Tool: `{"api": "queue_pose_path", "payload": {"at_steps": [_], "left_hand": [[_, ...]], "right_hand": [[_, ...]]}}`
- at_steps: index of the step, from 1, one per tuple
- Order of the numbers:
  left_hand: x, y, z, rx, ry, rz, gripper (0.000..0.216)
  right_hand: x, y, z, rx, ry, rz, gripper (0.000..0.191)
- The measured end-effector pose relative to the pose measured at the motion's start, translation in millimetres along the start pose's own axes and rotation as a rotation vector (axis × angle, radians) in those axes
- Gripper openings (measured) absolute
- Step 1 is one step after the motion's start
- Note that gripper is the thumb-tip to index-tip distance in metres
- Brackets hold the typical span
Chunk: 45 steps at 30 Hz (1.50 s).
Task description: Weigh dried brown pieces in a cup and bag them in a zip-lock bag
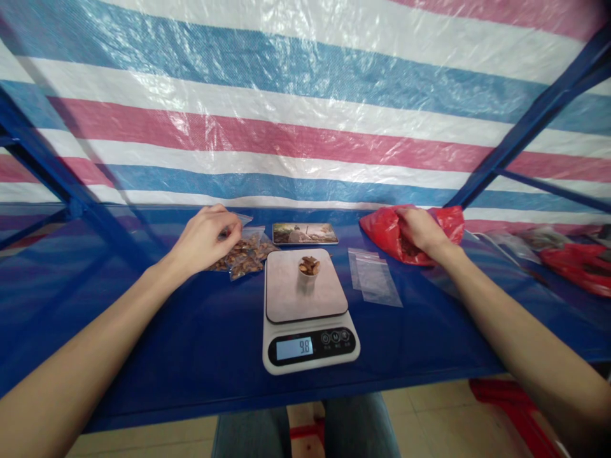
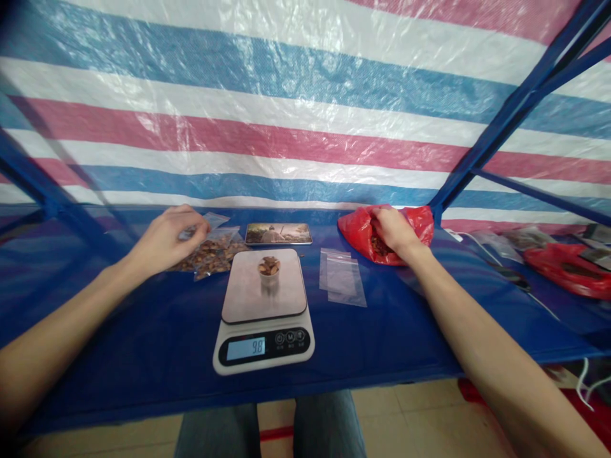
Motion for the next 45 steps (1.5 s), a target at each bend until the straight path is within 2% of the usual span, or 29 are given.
{"api": "queue_pose_path", "payload": {"at_steps": [6,11,17,20,22,26,29,33,45], "left_hand": [[0.9,0.2,-1.1,0.011,0.001,0.002,0.026],[0.3,0.9,0.0,0.011,0.004,-0.006,0.028],[0.2,0.8,-0.6,0.009,0.006,0.005,0.028],[0.8,0.8,-1.5,0.004,0.002,0.002,0.028],[1.2,0.7,-1.8,0.003,0.001,-0.003,0.028],[0.9,0.4,-0.9,0.011,0.008,0.004,0.028],[0.6,0.4,0.3,0.015,0.008,0.007,0.028],[0.3,0.8,1.8,0.029,0.018,0.010,0.029],[0.1,1.1,2.5,0.031,0.001,-0.011,0.029]], "right_hand": [[-16.6,-6.8,11.5,0.026,0.141,0.076,0.020],[-25.1,-12.7,6.2,-0.002,0.184,0.121,0.018],[-65.7,-24.4,-2.9,0.089,0.313,0.292,0.020],[-89.4,-31.7,-32.9,0.075,0.398,0.366,0.027],[-100.7,-36.5,-72.9,-0.019,0.555,0.351,0.030],[-112.9,-46.8,-178.2,-0.371,0.761,0.160,0.018],[-114.5,-51.8,-229.6,-0.557,0.797,0.043,0.009],[-108.2,-49.6,-249.3,-0.622,0.807,-0.053,0.005],[-98.2,-46.8,-254.8,-0.675,0.771,-0.192,0.014]]}}
Point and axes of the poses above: each hand's wrist, its own y-axis towards the middle knuckle, its own x-axis out of the palm, z = x × y, the point moved 7 cm from there along y, towards the middle knuckle, and after that the axes turned 2 degrees about y, right-handed, at the moved point
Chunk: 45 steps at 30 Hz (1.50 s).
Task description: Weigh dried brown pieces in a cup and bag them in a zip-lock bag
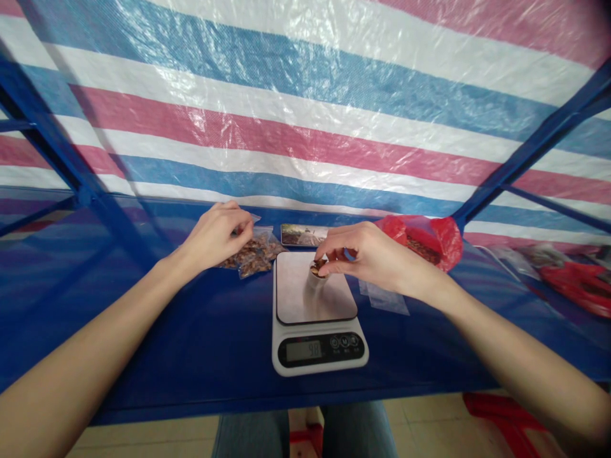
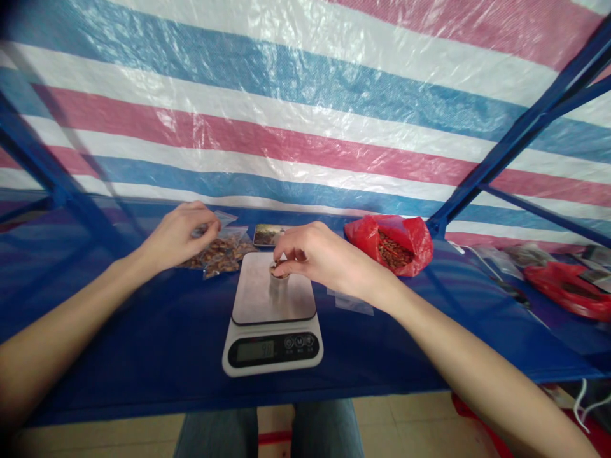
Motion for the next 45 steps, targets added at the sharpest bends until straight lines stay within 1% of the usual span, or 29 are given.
{"api": "queue_pose_path", "payload": {"at_steps": [5,8,10,14,20,22,23,25,26,27,28,31,33,35,40,42,45], "left_hand": [[0.2,-0.4,-0.9,0.007,0.002,0.013,0.028],[0.2,-0.3,-1.0,0.010,0.003,0.011,0.028],[0.0,-0.3,-1.1,0.008,-0.004,0.012,0.027],[-0.4,-0.6,-1.5,0.001,-0.013,0.021,0.026],[-0.2,-0.6,-1.9,-0.001,-0.014,0.023,0.028],[-0.6,-0.5,-2.7,-0.010,-0.017,0.023,0.028],[-0.8,-0.5,-3.1,-0.014,-0.017,0.023,0.028],[-0.9,-0.4,-3.4,-0.020,-0.013,0.019,0.029],[-0.7,-0.4,-3.4,-0.022,-0.011,0.016,0.029],[-0.5,-0.4,-3.4,-0.024,-0.010,0.013,0.029],[-0.3,-0.4,-3.4,-0.025,-0.009,0.012,0.029],[0.4,-0.2,-3.4,-0.025,-0.007,0.010,0.028],[0.5,-0.1,-3.9,-0.027,-0.006,0.011,0.028],[0.5,-0.1,-4.6,-0.032,-0.008,0.010,0.027],[0.4,-0.8,-6.8,-0.047,-0.029,0.004,0.025],[0.1,-1.2,-7.9,-0.068,-0.045,0.011,0.024],[-1.8,-1.6,-6.7,-0.092,-0.070,0.032,0.024]], "right_hand": [[-0.2,2.6,1.3,0.003,-0.009,-0.003,0.014],[-6.4,4.7,-2.4,-0.021,-0.006,0.032,0.012],[-12.2,5.4,-4.4,-0.038,-0.010,0.060,0.014],[-19.0,5.4,0.5,-0.011,0.023,0.088,0.020],[-14.1,2.9,2.9,-0.025,0.087,0.065,0.021],[-20.6,-1.6,4.7,0.004,0.091,0.121,0.024],[-26.6,-5.1,8.3,0.038,0.092,0.178,0.027],[-39.0,-13.9,21.1,0.125,0.096,0.304,0.032],[-42.4,-18.0,29.1,0.160,0.100,0.341,0.033],[-42.6,-20.8,37.3,0.181,0.099,0.345,0.032],[-39.9,-22.4,45.4,0.191,0.094,0.321,0.030],[-24.5,-23.8,65.1,0.175,0.060,0.219,0.021],[-17.4,-25.6,73.2,0.170,0.028,0.221,0.018],[-15.0,-29.4,76.8,0.169,0.000,0.278,0.017],[-18.5,-45.6,82.1,0.198,-0.048,0.525,0.022],[-16.5,-49.1,84.8,0.208,-0.073,0.563,0.024],[-11.9,-49.4,86.2,0.191,-0.097,0.550,0.026]]}}
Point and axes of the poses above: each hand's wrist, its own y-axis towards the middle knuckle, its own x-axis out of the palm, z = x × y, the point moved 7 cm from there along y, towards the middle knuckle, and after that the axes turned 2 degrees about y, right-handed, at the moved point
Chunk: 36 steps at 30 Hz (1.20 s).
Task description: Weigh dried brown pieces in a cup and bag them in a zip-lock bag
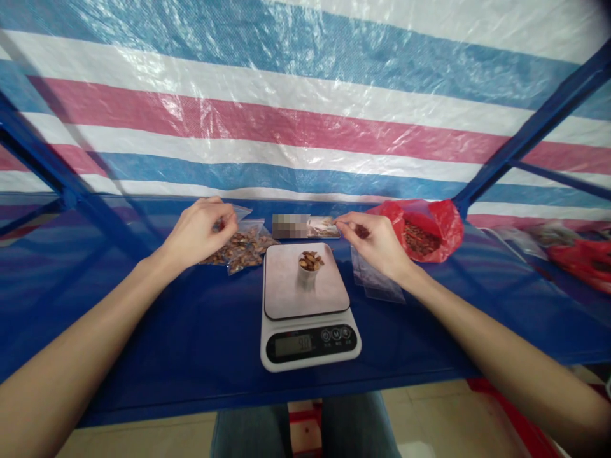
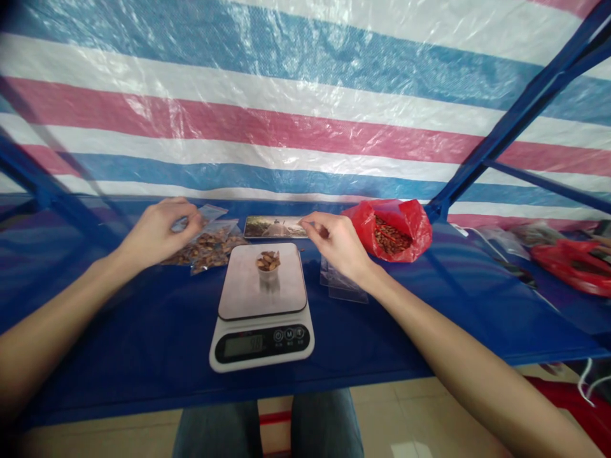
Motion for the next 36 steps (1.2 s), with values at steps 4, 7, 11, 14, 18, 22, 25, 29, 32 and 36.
{"api": "queue_pose_path", "payload": {"at_steps": [4,7,11,14,18,22,25,29,32,36], "left_hand": [[-2.0,-0.3,7.4,0.004,-0.029,0.014,0.028],[-2.6,-0.9,11.3,0.002,-0.052,0.027,0.031],[0.1,-1.9,12.9,0.000,-0.075,0.035,0.034],[3.1,-3.0,13.3,0.019,-0.088,0.040,0.037],[5.6,-4.5,13.9,0.052,-0.105,0.044,0.040],[6.9,-4.4,14.5,0.057,-0.112,0.028,0.039],[6.3,-3.1,15.0,0.047,-0.110,0.021,0.039],[6.6,-1.0,14.9,0.009,-0.106,-0.019,0.039],[5.9,-0.3,13.4,-0.030,-0.095,-0.029,0.039],[4.7,-0.6,10.5,-0.058,-0.088,-0.016,0.038]], "right_hand": [[2.3,-1.4,-0.2,-0.032,-0.038,-0.031,0.025],[4.8,-3.2,0.4,-0.046,-0.044,-0.067,0.024],[11.6,-6.7,-2.5,-0.054,-0.011,-0.143,0.023],[13.2,-8.8,-6.6,-0.045,-0.008,-0.153,0.025],[16.9,-10.5,-13.6,-0.039,0.072,-0.165,0.023],[27.4,-12.3,-22.0,-0.071,0.119,-0.237,0.023],[32.8,-13.1,-26.2,-0.098,0.094,-0.257,0.024],[35.5,-12.9,-32.0,-0.167,0.066,-0.227,0.017],[32.3,-10.5,-34.7,-0.176,0.077,-0.155,0.012],[16.9,-4.6,-42.7,-0.116,0.197,-0.019,0.009]]}}
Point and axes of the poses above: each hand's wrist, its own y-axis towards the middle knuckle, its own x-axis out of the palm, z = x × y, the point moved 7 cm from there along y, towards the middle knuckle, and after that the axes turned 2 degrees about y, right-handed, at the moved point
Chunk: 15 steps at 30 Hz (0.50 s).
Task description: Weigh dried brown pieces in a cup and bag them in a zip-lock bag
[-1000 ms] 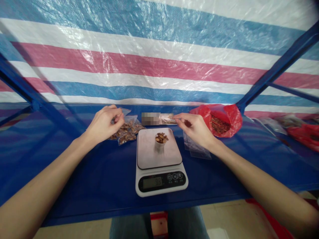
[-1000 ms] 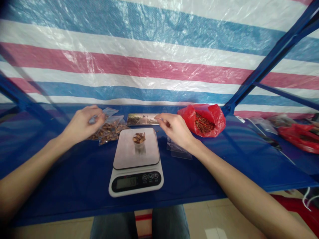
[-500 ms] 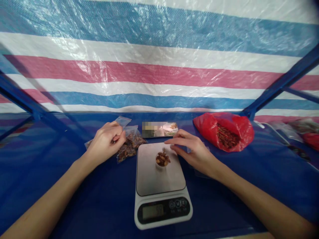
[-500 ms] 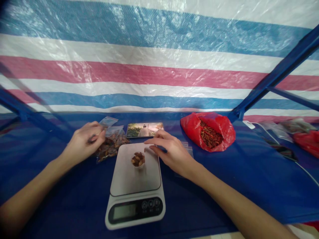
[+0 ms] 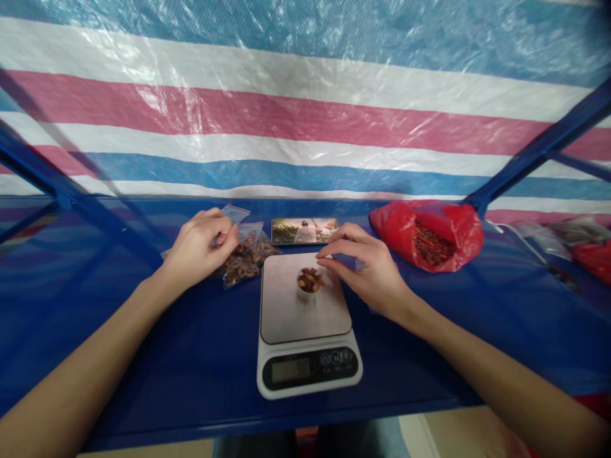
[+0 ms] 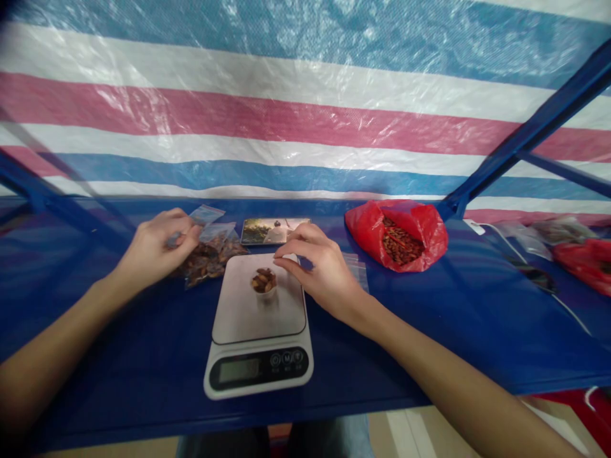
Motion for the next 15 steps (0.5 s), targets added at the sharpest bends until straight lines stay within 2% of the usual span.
{"api": "queue_pose_path", "payload": {"at_steps": [4,7,10,15], "left_hand": [[-0.9,0.2,-0.3,0.025,-0.006,0.025,0.038],[-0.8,0.5,0.3,0.040,-0.007,0.030,0.037],[-0.7,0.7,1.0,0.048,-0.002,0.031,0.037],[0.8,0.2,0.0,0.044,0.010,0.030,0.035]], "right_hand": [[-4.9,4.3,-24.3,-0.037,0.142,0.001,0.007],[-1.9,3.0,-36.3,-0.094,0.136,-0.029,0.007],[0.3,1.0,-35.0,-0.110,0.087,-0.026,0.009],[0.3,2.0,-23.6,-0.045,0.084,-0.020,0.009]]}}
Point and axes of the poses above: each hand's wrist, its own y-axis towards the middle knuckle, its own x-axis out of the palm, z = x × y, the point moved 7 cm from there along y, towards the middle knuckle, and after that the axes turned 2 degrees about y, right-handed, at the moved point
